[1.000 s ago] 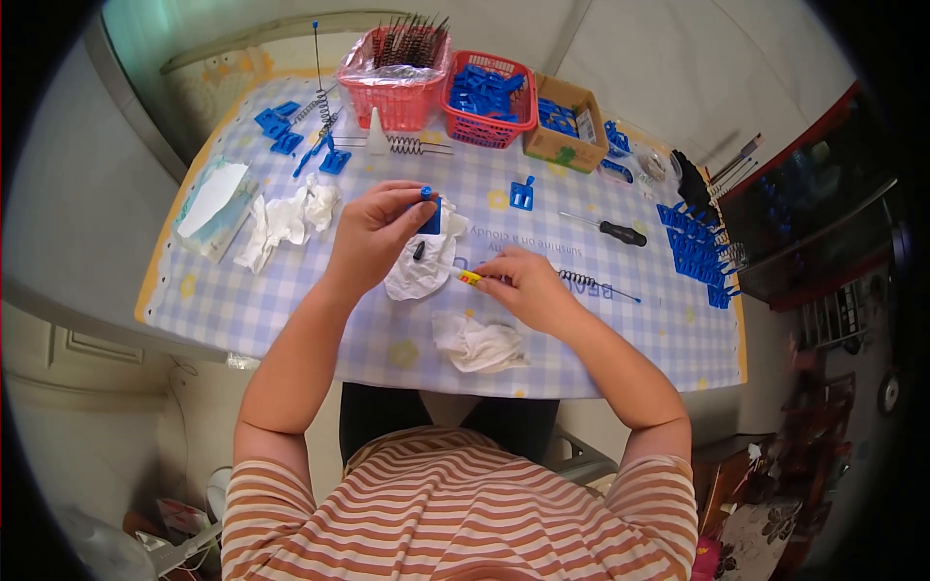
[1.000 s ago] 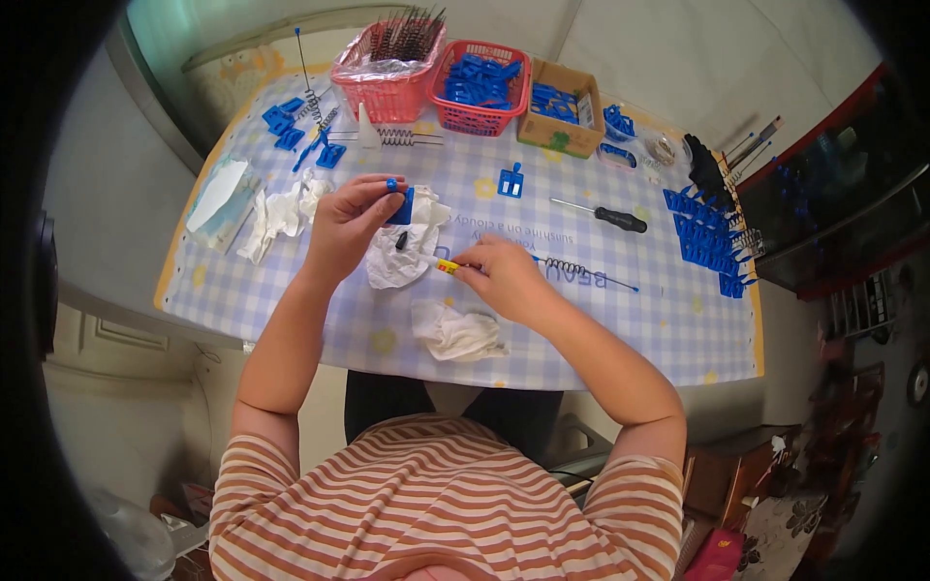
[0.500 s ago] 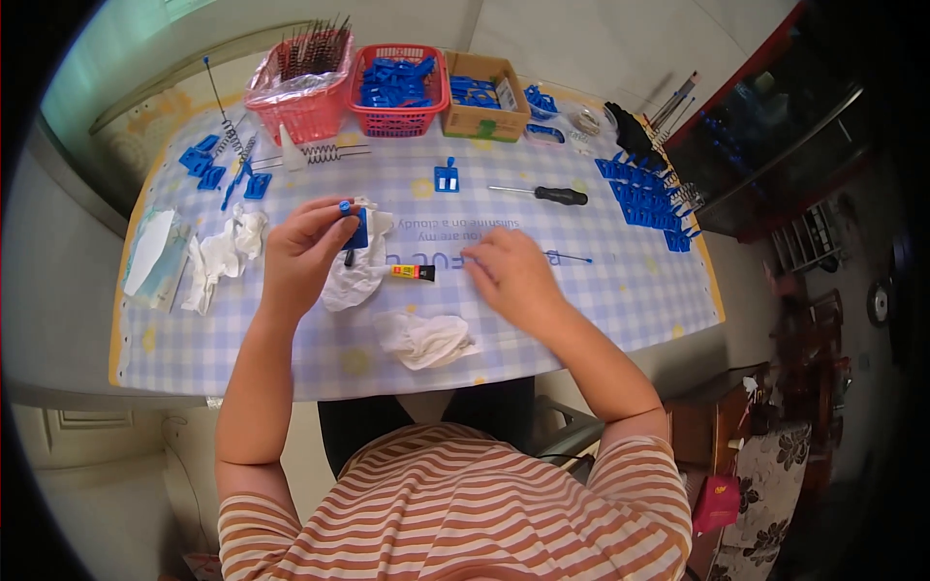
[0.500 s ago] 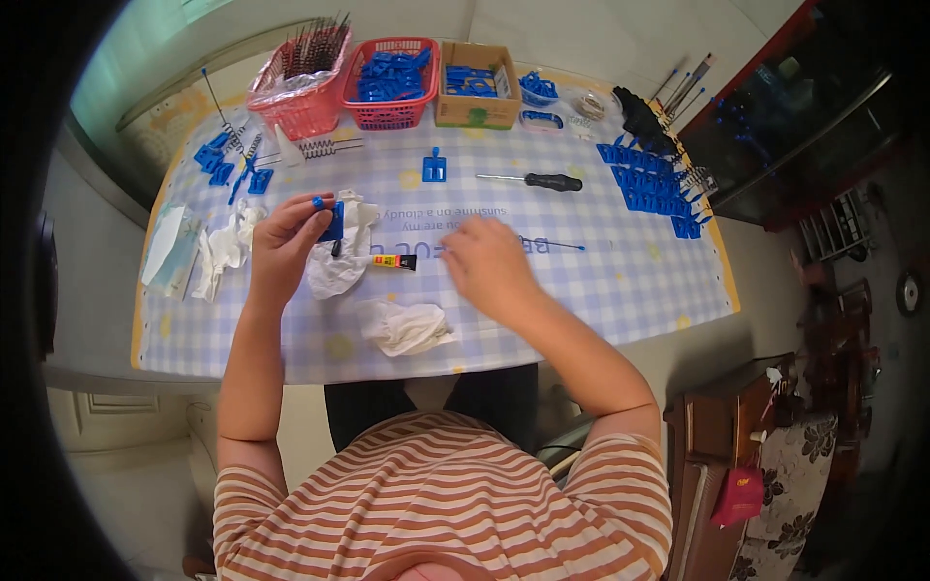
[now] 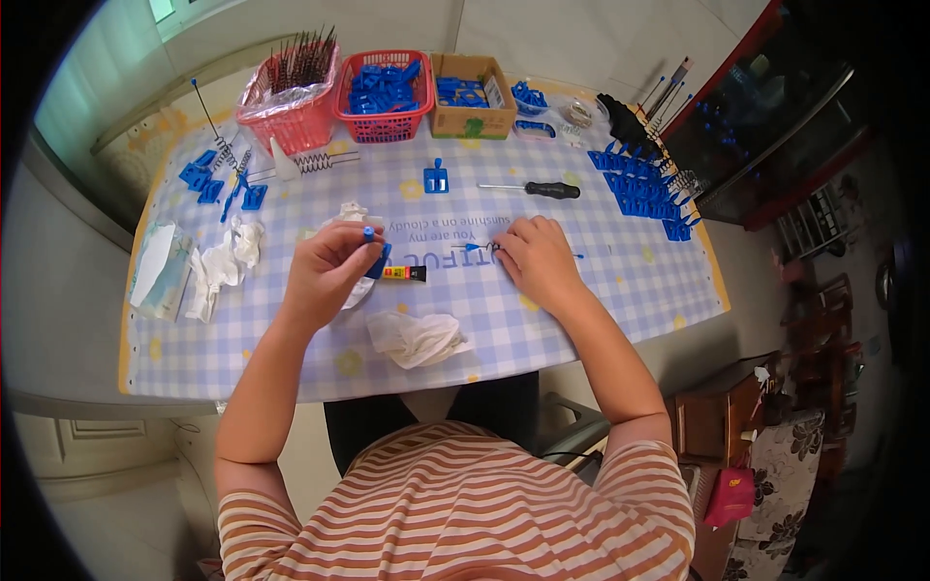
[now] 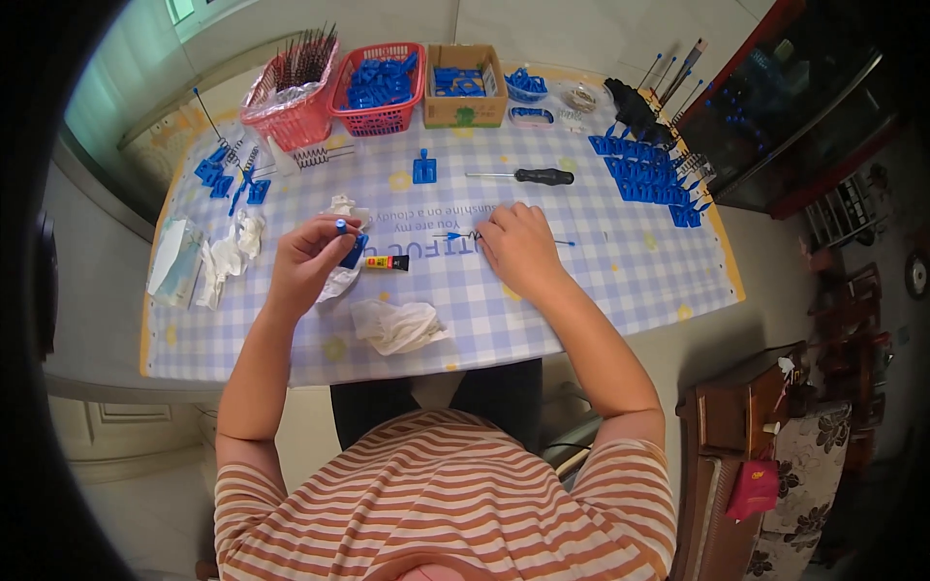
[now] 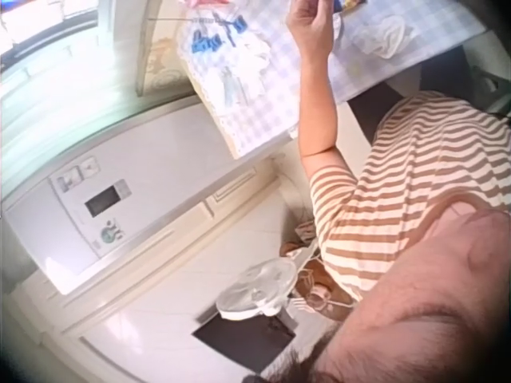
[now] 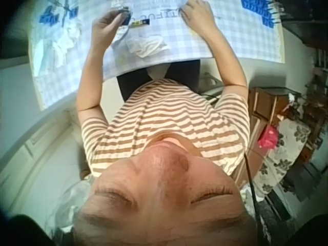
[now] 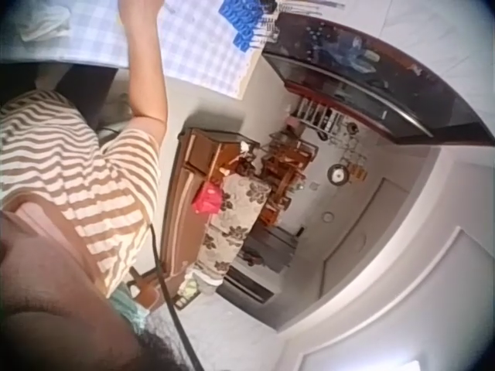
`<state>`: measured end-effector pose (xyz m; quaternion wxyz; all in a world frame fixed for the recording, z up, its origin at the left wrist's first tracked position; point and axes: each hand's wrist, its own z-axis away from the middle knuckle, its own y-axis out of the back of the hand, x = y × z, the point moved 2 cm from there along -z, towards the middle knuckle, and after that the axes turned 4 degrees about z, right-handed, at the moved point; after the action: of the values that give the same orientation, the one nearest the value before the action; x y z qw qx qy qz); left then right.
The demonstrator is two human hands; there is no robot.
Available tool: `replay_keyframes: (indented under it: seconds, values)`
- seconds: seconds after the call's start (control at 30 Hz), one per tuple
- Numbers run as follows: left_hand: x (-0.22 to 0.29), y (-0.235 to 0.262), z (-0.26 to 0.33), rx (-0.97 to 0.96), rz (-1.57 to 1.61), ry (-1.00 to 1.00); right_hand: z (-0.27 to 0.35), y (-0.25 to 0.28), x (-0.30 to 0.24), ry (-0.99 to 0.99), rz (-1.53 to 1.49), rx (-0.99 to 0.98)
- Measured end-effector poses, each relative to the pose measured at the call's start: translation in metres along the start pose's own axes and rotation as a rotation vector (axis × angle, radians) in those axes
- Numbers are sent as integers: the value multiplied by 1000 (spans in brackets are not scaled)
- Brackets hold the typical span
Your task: The person assembles small plastic connectors, metal rods, and wires by hand at a workbench, using a glue applicator to join the components.
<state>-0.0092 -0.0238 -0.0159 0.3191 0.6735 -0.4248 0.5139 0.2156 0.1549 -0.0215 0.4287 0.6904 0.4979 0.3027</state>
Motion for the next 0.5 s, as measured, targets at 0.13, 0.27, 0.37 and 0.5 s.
replay_keyframes:
  seconds: [0.13, 0.27, 0.37, 0.5]
  values:
    - [10, -17, 4, -34, 1, 44, -2, 27, -15, 48, -101, 108]
    - [20, -31, 4, -85, 23, 39, -11, 52, -35, 118, -160, 229]
    - [26, -41, 6, -105, 29, 12, -13, 54, -40, 150, -114, 277]
    - [36, -49, 9, -93, -44, 74, -13, 54, -42, 155, -105, 314]
